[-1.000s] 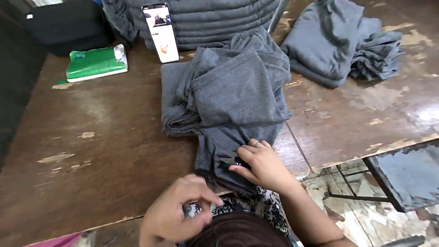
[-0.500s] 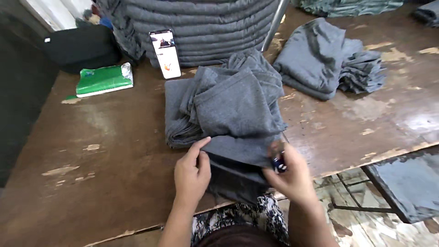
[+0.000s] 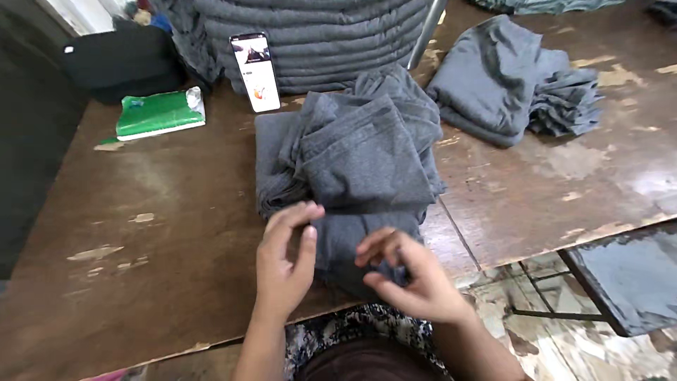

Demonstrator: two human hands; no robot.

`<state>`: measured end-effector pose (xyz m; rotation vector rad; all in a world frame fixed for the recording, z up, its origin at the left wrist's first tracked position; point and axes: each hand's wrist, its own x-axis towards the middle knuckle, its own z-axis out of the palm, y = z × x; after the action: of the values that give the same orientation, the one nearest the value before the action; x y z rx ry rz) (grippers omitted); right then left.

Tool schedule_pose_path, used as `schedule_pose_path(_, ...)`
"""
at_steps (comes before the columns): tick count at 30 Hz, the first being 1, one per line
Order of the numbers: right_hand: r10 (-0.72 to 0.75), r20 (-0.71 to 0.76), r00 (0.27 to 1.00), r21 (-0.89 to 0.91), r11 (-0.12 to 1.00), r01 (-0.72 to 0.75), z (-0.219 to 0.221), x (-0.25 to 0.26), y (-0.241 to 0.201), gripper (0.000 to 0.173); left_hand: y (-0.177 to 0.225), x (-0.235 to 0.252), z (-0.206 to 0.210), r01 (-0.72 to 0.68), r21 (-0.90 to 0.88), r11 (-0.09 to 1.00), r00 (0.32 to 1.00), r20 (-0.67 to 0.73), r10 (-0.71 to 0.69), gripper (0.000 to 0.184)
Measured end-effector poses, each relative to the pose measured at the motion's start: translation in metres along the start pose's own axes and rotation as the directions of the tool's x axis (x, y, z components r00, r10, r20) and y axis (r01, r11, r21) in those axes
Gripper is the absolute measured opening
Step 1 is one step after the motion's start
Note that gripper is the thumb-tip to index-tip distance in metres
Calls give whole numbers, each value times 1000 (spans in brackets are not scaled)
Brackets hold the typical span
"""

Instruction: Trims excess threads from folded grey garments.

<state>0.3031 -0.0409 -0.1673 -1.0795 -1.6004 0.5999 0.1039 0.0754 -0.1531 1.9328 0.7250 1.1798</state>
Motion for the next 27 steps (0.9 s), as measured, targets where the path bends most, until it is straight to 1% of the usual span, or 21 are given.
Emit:
schedule_pose_path(1, 49, 68, 996, -108, 993, -42, 6, -9, 6, 29, -9, -12, -4, 38, 75, 996, 994, 98, -45, 30)
schedule_pose_path(2, 95, 104, 990, -223, 972, -70, 12, -16, 10, 33, -16, -23, -7, 56, 146, 988, 974, 210, -87, 32)
schedule_pose_path(3, 116, 105, 988, -325, 943, -76, 19, -23, 15, 30, -20, -32, -8, 51, 188, 981, 946, 305, -107, 35)
schedule_pose_path(4, 114, 87, 990, -406, 911, -70, 23, -28, 18, 24, -22, -39, -8, 49, 203, 978, 926, 358, -121, 37)
schedule_pose_path(5, 102, 63, 993, -458, 887, -62, 26, -31, 21, 18, -23, -44, -6, 57, 215, 975, 922, 363, -134, 38)
schedule_pose_path(7, 88, 34, 996, -484, 873, -60, 28, -32, 22, 10, -24, -50, 0, 46, 268, 962, 948, 292, -126, 32)
schedule_pose_path(8, 87, 27, 996, -472, 879, -64, 27, -30, 22, 10, -25, -51, 3, 34, 294, 955, 963, 246, -110, 27)
schedule_pose_path(10, 83, 12, 996, -366, 928, -73, 20, -23, 19, 11, -25, -52, 7, 22, 330, 944, 980, 181, -87, 21)
schedule_pose_path(12, 24, -52, 998, -234, 972, -36, 9, -12, 16, 10, -24, -52, 9, 0, 350, 937, 992, 121, -45, 21)
schedule_pose_path(13, -14, -97, 995, -211, 977, -7, 4, -5, 14, 11, -23, -52, 10, -10, 346, 938, 995, 95, -25, 21)
schedule_pose_path(14, -54, -149, 987, -223, 975, 19, 0, 1, 12, 12, -22, -52, 12, -14, 338, 941, 997, 76, -12, 23)
schedule_pose_path(16, -132, -253, 958, -310, 949, 49, 0, 15, 11, 12, -19, -49, 16, -8, 305, 952, 998, 55, -9, 23)
schedule_pose_path(18, -173, -313, 934, -368, 929, 49, 8, 27, 16, 13, -18, -47, 21, 62, 202, 977, 998, 21, -67, 22)
schedule_pose_path(19, -149, -314, 938, -371, 928, 23, 14, 29, 21, 12, -16, -45, 24, 133, 97, 986, 991, -2, -134, 23)
schedule_pose_path(20, -99, -287, 953, -352, 936, -9, 21, 29, 26, 9, -14, -43, 25, 217, -58, 974, 976, -15, -219, 24)
schedule_pose_path(21, -39, -247, 968, -313, 949, -42, 28, 27, 32, 8, -13, -41, 25, 302, -251, 920, 950, -2, -313, 28)
schedule_pose_path(22, 8, -209, 978, -281, 957, -68, 34, 23, 37, 8, -12, -40, 23, 371, -438, 819, 915, 23, -402, 33)
schedule_pose_path(23, 31, -180, 983, -262, 962, -78, 38, 18, 41, 10, -11, -38, 21, 414, -580, 702, 879, 53, -474, 38)
schedule_pose_path(24, 42, -155, 987, -245, 966, -80, 40, 14, 41, 11, -10, -37, 20, 431, -681, 592, 848, 82, -523, 41)
schedule_pose_path(25, 40, -139, 989, -222, 972, -71, 40, 10, 41, 12, -11, -38, 20, 417, -755, 506, 836, 100, -539, 43)
schedule_pose_path(27, 23, -115, 993, -166, 985, -42, 39, 4, 38, 13, -15, -43, 20, 339, -858, 385, 854, 110, -509, 40)
